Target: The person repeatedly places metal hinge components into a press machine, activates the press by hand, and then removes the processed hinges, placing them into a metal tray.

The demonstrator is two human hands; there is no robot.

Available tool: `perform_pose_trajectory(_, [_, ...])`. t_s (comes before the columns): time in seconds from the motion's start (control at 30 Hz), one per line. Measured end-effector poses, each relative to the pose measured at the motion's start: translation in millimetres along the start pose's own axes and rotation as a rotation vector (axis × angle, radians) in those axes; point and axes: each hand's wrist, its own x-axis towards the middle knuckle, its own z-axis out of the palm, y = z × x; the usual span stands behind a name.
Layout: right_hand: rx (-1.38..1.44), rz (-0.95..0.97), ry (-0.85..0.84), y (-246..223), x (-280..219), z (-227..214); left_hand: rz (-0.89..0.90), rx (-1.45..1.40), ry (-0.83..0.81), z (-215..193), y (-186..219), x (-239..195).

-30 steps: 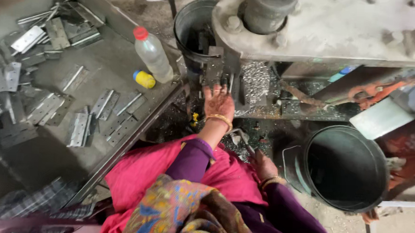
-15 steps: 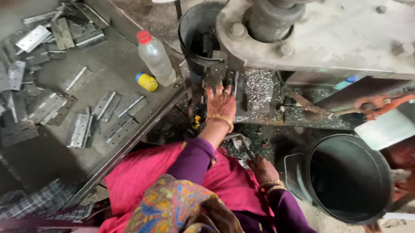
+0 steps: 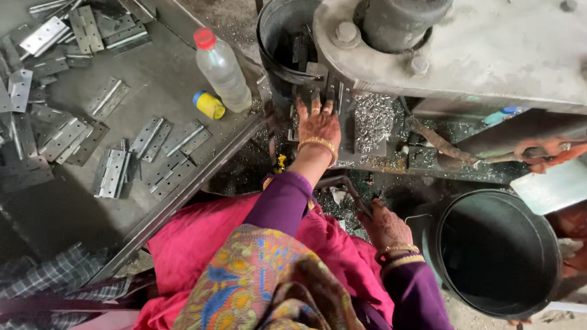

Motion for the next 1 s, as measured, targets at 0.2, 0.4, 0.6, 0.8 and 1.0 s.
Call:
perform_pose_trajectory(0.2, [0.153, 0.015, 0.090, -36, -6, -8, 0.006, -0.022, 0.038, 16, -4, 8])
perform_pose_trajectory(0.4, [0.146, -0.332, 0.353, -83, -60, -124, 0.027, -0.090, 0.151, 36, 3, 20])
perform_pose_trajectory(0.6, [0.878, -1.136, -0.509, -116, -131, -231, -0.062, -0.324, 0.508, 48, -38, -16])
perform_pose_trajectory(0.8, [1.089, -1.185, -0.467, -136, -142, -215, -0.779, -0.604, 0.422, 107, -188, -75])
perform_pose_trajectory(1.0, [0.865, -1.034, -0.876, -153, -149, -228, -0.612, -0.145, 0.190, 116, -274, -81])
